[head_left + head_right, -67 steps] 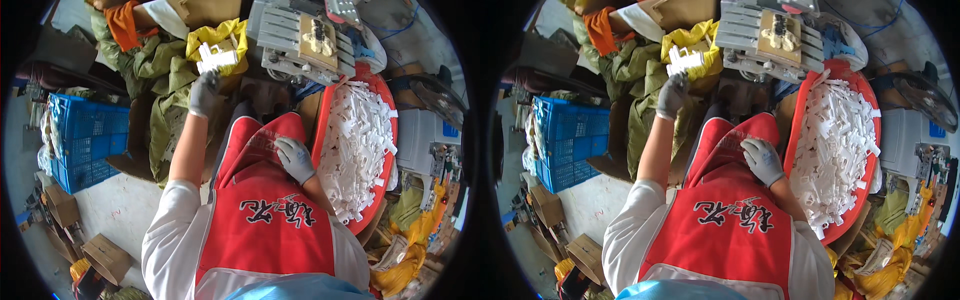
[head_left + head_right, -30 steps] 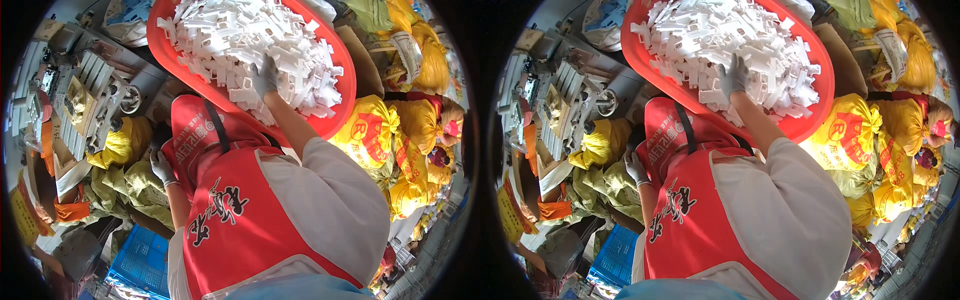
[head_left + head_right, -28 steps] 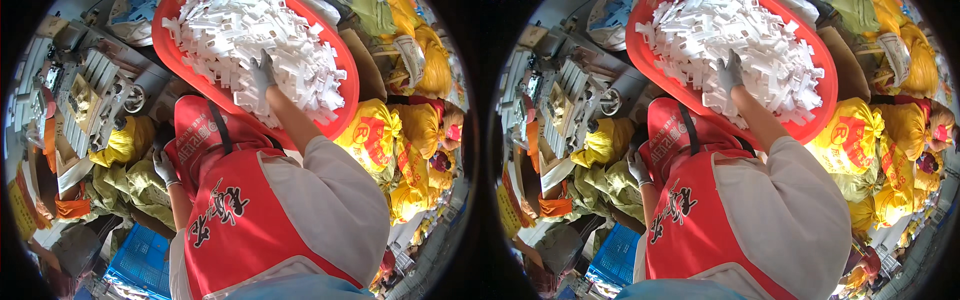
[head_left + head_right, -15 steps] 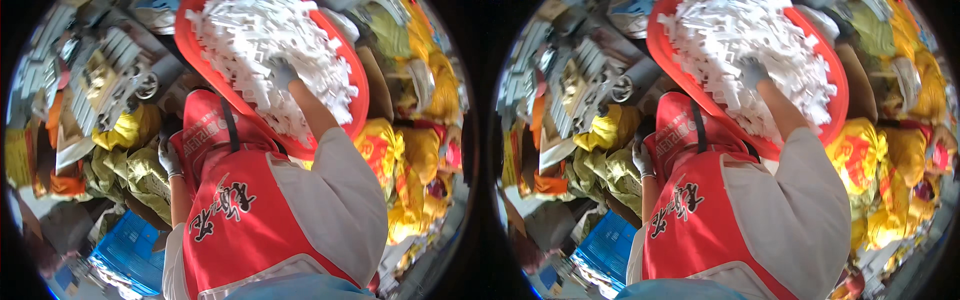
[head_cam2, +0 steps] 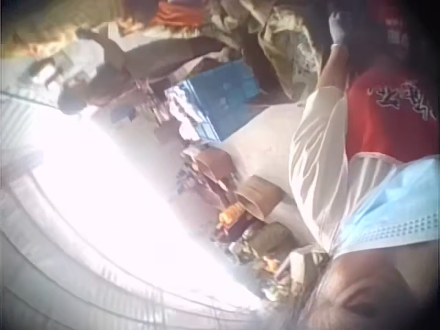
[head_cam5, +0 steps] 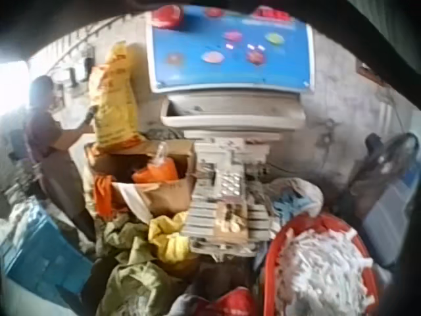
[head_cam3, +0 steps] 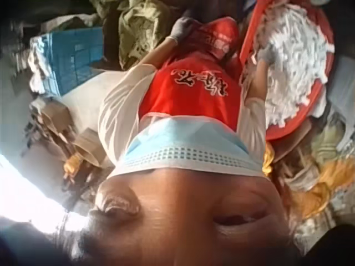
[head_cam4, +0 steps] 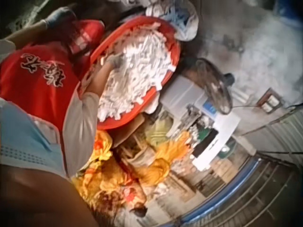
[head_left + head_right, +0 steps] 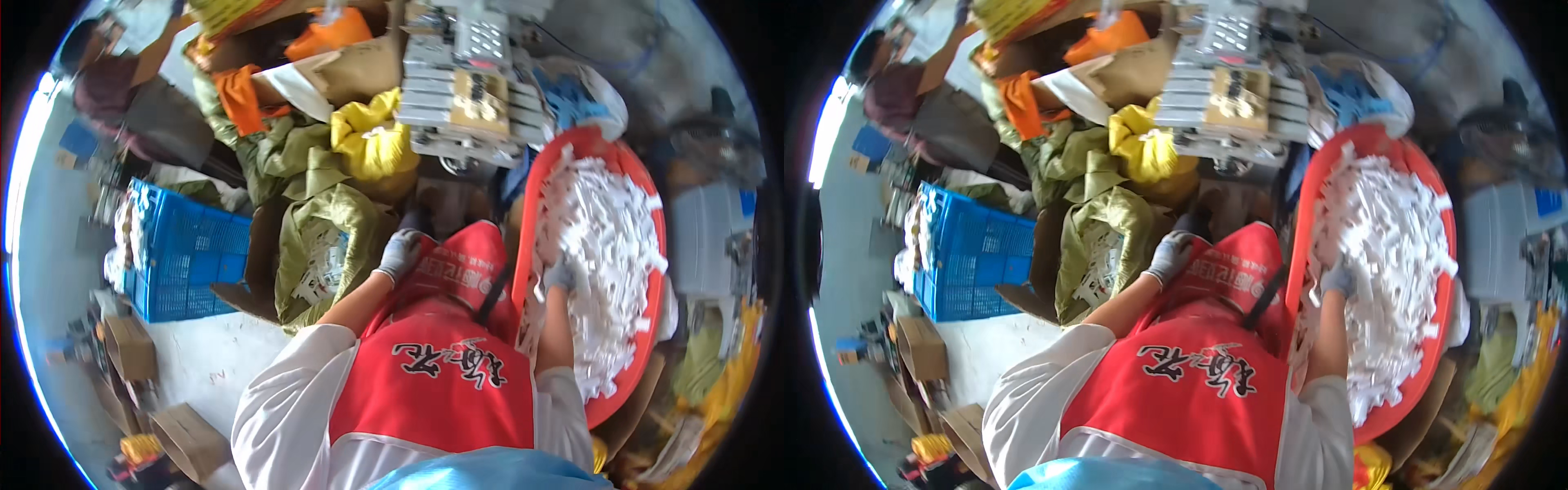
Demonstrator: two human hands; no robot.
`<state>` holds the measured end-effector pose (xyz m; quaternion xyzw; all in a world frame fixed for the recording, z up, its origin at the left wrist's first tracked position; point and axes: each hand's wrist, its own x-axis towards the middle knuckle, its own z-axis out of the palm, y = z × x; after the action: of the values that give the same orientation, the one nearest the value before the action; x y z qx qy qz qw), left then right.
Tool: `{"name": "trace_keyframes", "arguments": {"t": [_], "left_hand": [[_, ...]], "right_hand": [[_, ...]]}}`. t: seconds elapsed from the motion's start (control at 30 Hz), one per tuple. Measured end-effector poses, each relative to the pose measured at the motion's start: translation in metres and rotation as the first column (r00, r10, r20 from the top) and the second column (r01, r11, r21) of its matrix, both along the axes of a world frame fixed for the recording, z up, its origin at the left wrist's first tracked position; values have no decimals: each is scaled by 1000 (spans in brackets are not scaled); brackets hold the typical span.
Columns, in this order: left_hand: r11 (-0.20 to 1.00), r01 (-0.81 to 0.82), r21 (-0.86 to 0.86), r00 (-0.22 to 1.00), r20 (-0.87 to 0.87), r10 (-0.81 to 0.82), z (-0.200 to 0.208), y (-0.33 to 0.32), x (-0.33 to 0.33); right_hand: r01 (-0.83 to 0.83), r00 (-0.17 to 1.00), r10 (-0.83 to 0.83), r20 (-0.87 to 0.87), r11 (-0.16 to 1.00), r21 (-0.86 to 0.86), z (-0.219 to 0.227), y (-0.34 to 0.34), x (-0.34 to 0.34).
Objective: Assembling and inspecting small white plastic components using a machine in a manufacturing facility.
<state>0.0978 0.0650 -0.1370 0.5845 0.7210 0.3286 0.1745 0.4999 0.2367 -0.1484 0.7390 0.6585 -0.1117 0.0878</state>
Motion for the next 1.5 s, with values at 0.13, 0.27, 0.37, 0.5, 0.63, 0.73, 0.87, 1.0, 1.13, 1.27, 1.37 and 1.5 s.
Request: {"name": "trace_keyframes", "arguments": {"t": [0.13, 0.27, 0.37, 0.5, 0.63, 0.73, 0.87, 1.0, 1.13, 1.27, 1.37, 1.5], "left_hand": [[998, -55, -41, 997, 45, 57, 10, -8, 2], [997, -51, -61, 996, 76, 56, 8, -8, 1], [999, -40, -16, 996, 80, 42, 9, -12, -2], [998, -57, 26, 995, 86, 55, -2, -12, -3], [999, -39, 32, 995, 98, 36, 3, -8, -4], [996, -4, 89, 993, 119, -7, -10, -6, -6], [995, -44, 92, 993, 111, 34, -1, -12, -10], [992, -62, 112, 991, 123, 48, 6, -10, -12], [995, -55, 80, 989, 141, 44, 4, -7, -7], [996, -68, 60, 987, 151, 58, 3, -11, -5], [993, -76, 86, 990, 123, 65, 1, -14, -6], [997, -67, 39, 992, 110, 63, 1, -18, -9]], "right_hand": [[24, 989, -20, 145, 999, -25, -3, 7, -13], [3, 984, -6, 181, 1000, 19, -8, 5, -2], [129, 984, -106, -145, 979, 160, -2, -7, 9], [192, 872, -131, -471, 978, 83, -3, -10, 63], [51, 912, -25, -409, 997, 51, 16, -16, 90], [-173, 965, 192, -177, 978, 115, 45, -18, 108], [-22, 786, 234, -573, 936, 352, 182, -6, 31], [19, 185, 371, -910, 925, 380, 276, -5, -83], [-174, -6, 361, -933, 918, 356, 299, 32, -158], [-362, 200, 575, -794, 796, 485, 308, 68, -199], [-418, 191, 550, -813, 795, 440, 316, 77, -214], [-570, 384, 790, -479, 611, 550, 318, 72, -210]]}}
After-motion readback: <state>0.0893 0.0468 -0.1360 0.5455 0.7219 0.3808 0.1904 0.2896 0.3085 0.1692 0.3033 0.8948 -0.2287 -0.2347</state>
